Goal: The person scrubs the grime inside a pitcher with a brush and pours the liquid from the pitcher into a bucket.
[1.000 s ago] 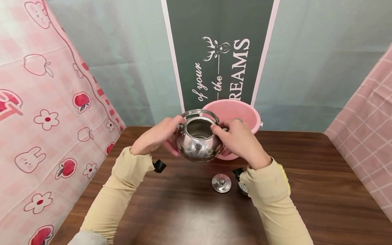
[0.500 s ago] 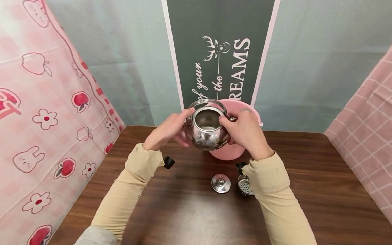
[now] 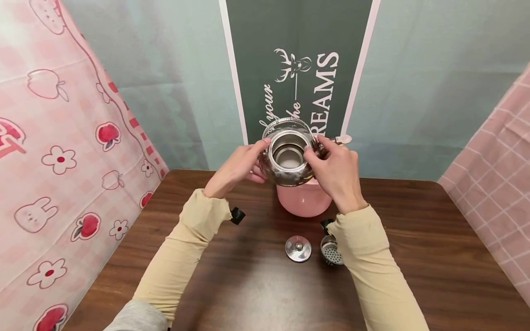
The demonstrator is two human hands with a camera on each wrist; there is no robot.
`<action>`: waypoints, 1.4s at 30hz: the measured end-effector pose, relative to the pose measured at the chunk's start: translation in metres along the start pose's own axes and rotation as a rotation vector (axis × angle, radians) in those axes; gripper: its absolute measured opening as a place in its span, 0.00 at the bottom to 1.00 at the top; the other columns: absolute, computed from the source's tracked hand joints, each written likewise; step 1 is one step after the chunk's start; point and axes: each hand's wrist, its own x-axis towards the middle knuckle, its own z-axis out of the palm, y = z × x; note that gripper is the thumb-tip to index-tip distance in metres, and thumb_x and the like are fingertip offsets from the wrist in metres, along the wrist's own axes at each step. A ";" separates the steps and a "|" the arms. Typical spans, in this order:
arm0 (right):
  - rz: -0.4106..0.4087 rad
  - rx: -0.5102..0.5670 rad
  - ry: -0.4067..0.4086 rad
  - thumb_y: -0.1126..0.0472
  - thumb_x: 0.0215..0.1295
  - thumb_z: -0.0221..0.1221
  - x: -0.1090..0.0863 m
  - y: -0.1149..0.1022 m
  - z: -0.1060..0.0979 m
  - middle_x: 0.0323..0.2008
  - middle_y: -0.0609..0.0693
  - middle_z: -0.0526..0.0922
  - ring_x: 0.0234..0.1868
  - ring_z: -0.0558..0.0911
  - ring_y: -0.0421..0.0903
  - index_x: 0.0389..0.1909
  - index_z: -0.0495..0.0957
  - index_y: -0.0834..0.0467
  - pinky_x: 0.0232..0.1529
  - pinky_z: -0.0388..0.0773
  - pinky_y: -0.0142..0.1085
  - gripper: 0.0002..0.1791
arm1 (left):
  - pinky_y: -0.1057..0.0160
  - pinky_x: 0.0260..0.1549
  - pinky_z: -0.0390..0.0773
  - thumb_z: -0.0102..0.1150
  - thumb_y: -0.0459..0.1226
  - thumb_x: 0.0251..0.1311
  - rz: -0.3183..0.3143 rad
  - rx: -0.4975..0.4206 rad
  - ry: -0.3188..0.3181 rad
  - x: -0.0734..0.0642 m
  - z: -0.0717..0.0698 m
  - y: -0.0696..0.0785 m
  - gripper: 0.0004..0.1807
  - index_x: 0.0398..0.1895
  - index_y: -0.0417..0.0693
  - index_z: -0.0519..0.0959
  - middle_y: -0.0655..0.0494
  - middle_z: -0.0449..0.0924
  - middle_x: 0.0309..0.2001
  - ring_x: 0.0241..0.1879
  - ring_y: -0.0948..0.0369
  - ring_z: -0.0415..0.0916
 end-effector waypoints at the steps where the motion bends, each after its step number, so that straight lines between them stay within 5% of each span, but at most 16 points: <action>1: -0.004 0.003 0.010 0.45 0.62 0.56 0.000 0.001 0.000 0.31 0.59 0.88 0.39 0.86 0.59 0.59 0.78 0.53 0.34 0.71 0.41 0.27 | 0.59 0.29 0.84 0.44 0.64 0.63 0.011 0.001 0.005 0.001 0.001 0.000 0.31 0.44 0.45 0.76 0.45 0.81 0.30 0.28 0.52 0.84; 11: 0.016 0.040 0.031 0.46 0.64 0.57 0.001 0.012 0.001 0.37 0.60 0.87 0.38 0.88 0.54 0.61 0.76 0.53 0.37 0.72 0.32 0.27 | 0.63 0.34 0.83 0.45 0.61 0.64 0.086 0.105 0.072 0.014 0.014 -0.003 0.33 0.63 0.51 0.71 0.50 0.82 0.33 0.33 0.54 0.85; 15: 0.020 0.042 0.025 0.45 0.65 0.56 0.001 0.017 0.003 0.36 0.59 0.88 0.27 0.86 0.37 0.62 0.75 0.53 0.36 0.71 0.29 0.27 | 0.66 0.32 0.78 0.44 0.59 0.64 0.133 0.162 0.102 0.017 0.017 -0.005 0.26 0.52 0.52 0.75 0.53 0.80 0.30 0.30 0.54 0.85; 20: 0.022 0.048 0.003 0.44 0.66 0.56 0.000 0.022 0.004 0.37 0.59 0.88 0.18 0.71 0.18 0.63 0.73 0.53 0.33 0.70 0.26 0.28 | 0.65 0.34 0.74 0.45 0.56 0.65 0.199 0.214 0.115 0.019 0.021 -0.007 0.17 0.39 0.56 0.74 0.56 0.80 0.29 0.32 0.58 0.82; 24: 0.016 0.049 -0.018 0.45 0.67 0.56 -0.002 0.025 0.004 0.38 0.61 0.87 0.19 0.76 0.25 0.64 0.72 0.54 0.27 0.70 0.23 0.28 | 0.62 0.40 0.73 0.46 0.55 0.65 0.223 0.254 0.127 0.020 0.024 -0.010 0.17 0.43 0.56 0.74 0.58 0.81 0.35 0.40 0.63 0.79; 30: 0.008 0.048 -0.036 0.46 0.67 0.56 -0.004 0.027 0.004 0.38 0.61 0.87 0.23 0.84 0.40 0.65 0.70 0.55 0.27 0.71 0.23 0.28 | 0.59 0.57 0.73 0.47 0.54 0.65 0.206 0.278 0.115 0.022 0.026 -0.013 0.28 0.65 0.53 0.68 0.54 0.82 0.52 0.56 0.63 0.77; 38: 0.018 0.046 -0.043 0.49 0.69 0.55 -0.005 0.028 0.005 0.42 0.64 0.86 0.32 0.88 0.54 0.65 0.68 0.57 0.38 0.79 0.46 0.28 | 0.58 0.54 0.74 0.48 0.51 0.61 0.217 0.269 0.119 0.023 0.031 -0.016 0.24 0.59 0.52 0.69 0.54 0.80 0.52 0.54 0.62 0.77; 42: 0.035 0.041 -0.060 0.49 0.68 0.55 -0.005 0.028 0.004 0.42 0.63 0.86 0.32 0.87 0.53 0.65 0.68 0.56 0.35 0.78 0.39 0.28 | 0.58 0.59 0.72 0.49 0.51 0.60 0.196 0.253 0.110 0.023 0.032 -0.019 0.33 0.69 0.53 0.61 0.54 0.78 0.56 0.58 0.63 0.75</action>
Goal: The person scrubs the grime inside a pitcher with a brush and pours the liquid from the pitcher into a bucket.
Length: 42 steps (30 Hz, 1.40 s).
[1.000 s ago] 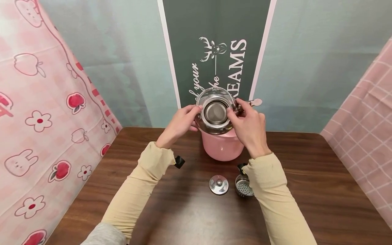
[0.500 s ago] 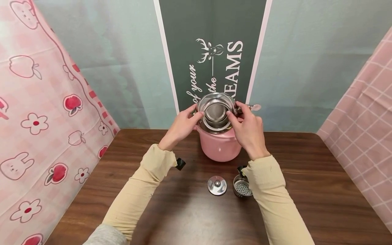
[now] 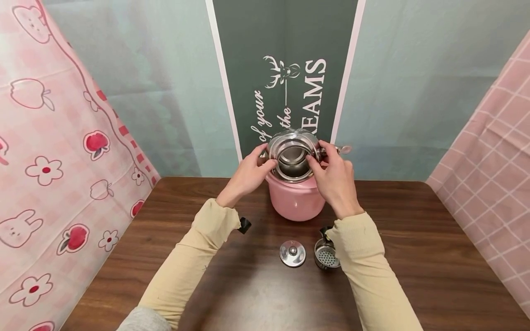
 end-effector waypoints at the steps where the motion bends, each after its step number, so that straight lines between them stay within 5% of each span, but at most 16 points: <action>1: 0.003 0.000 -0.005 0.49 0.68 0.55 0.000 0.000 0.000 0.42 0.63 0.86 0.32 0.87 0.53 0.66 0.68 0.56 0.34 0.78 0.37 0.28 | 0.58 0.59 0.72 0.49 0.51 0.60 -0.001 -0.003 -0.004 0.000 0.000 -0.001 0.35 0.70 0.53 0.60 0.53 0.78 0.57 0.58 0.62 0.75; 11: -0.005 0.001 -0.020 0.54 0.68 0.56 0.000 0.002 0.003 0.49 0.66 0.83 0.48 0.84 0.59 0.66 0.67 0.59 0.48 0.78 0.53 0.28 | 0.57 0.58 0.72 0.53 0.51 0.60 -0.009 -0.012 -0.008 -0.001 0.005 -0.006 0.37 0.72 0.53 0.57 0.53 0.77 0.56 0.56 0.61 0.75; 24: 0.029 -0.007 -0.044 0.53 0.67 0.56 -0.001 0.003 0.001 0.48 0.65 0.83 0.48 0.84 0.59 0.66 0.67 0.56 0.48 0.76 0.54 0.28 | 0.59 0.56 0.73 0.55 0.47 0.58 0.015 -0.043 -0.014 0.000 0.007 -0.006 0.38 0.72 0.52 0.56 0.55 0.76 0.54 0.53 0.62 0.75; 42: 0.077 -0.012 -0.085 0.54 0.65 0.55 -0.002 0.001 -0.004 0.48 0.64 0.83 0.47 0.84 0.58 0.67 0.65 0.56 0.46 0.75 0.51 0.29 | 0.58 0.61 0.71 0.59 0.45 0.57 0.058 -0.068 -0.063 0.000 0.007 -0.008 0.42 0.74 0.56 0.51 0.52 0.67 0.68 0.62 0.59 0.72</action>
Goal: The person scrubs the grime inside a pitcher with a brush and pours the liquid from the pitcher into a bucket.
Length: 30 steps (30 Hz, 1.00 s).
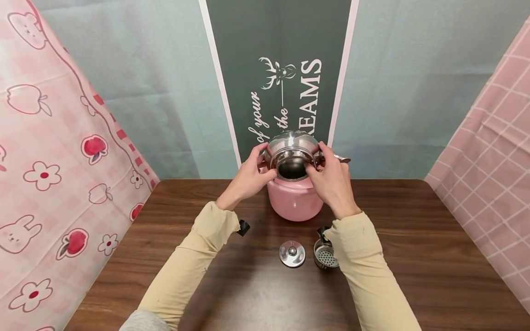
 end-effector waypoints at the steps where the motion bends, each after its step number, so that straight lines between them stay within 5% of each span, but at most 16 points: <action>1: 0.001 0.000 0.001 0.54 0.65 0.56 0.000 0.000 0.000 0.48 0.64 0.83 0.47 0.84 0.58 0.67 0.65 0.56 0.46 0.75 0.51 0.30 | 0.58 0.61 0.71 0.59 0.45 0.57 -0.001 -0.002 0.001 0.000 0.000 0.000 0.43 0.74 0.56 0.51 0.52 0.67 0.68 0.62 0.59 0.72; 9: -0.008 -0.001 0.014 0.56 0.63 0.57 0.001 0.001 0.000 0.44 0.63 0.84 0.43 0.85 0.57 0.62 0.69 0.56 0.44 0.75 0.50 0.26 | 0.58 0.61 0.71 0.60 0.42 0.56 0.019 -0.009 0.007 0.000 0.001 0.000 0.43 0.73 0.56 0.51 0.51 0.68 0.67 0.62 0.60 0.72; 30: -0.007 0.027 0.022 0.56 0.62 0.58 0.000 0.006 0.003 0.51 0.64 0.82 0.50 0.84 0.58 0.72 0.61 0.56 0.52 0.74 0.53 0.36 | 0.57 0.63 0.69 0.60 0.41 0.55 0.031 0.016 0.006 0.000 0.003 -0.001 0.47 0.76 0.55 0.47 0.52 0.64 0.70 0.66 0.59 0.68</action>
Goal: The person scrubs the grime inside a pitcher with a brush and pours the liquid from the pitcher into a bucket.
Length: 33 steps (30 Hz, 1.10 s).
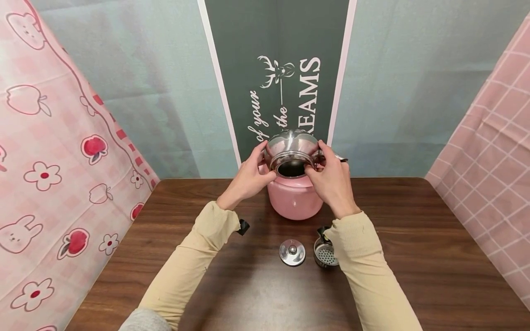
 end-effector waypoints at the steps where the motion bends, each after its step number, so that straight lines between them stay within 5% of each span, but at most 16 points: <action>1: -0.001 0.002 0.001 0.56 0.62 0.59 0.000 0.000 0.000 0.51 0.64 0.82 0.50 0.84 0.58 0.71 0.61 0.56 0.53 0.74 0.53 0.36 | 0.56 0.63 0.69 0.60 0.41 0.55 0.002 0.004 0.002 0.000 0.000 0.000 0.47 0.76 0.55 0.48 0.51 0.64 0.70 0.67 0.59 0.68; 33: -0.016 0.048 0.070 0.61 0.60 0.59 -0.001 0.001 0.006 0.49 0.63 0.83 0.48 0.85 0.57 0.71 0.61 0.55 0.51 0.77 0.52 0.36 | 0.56 0.61 0.70 0.63 0.37 0.55 0.100 0.100 0.044 -0.001 0.002 -0.002 0.48 0.76 0.55 0.47 0.49 0.70 0.63 0.64 0.58 0.68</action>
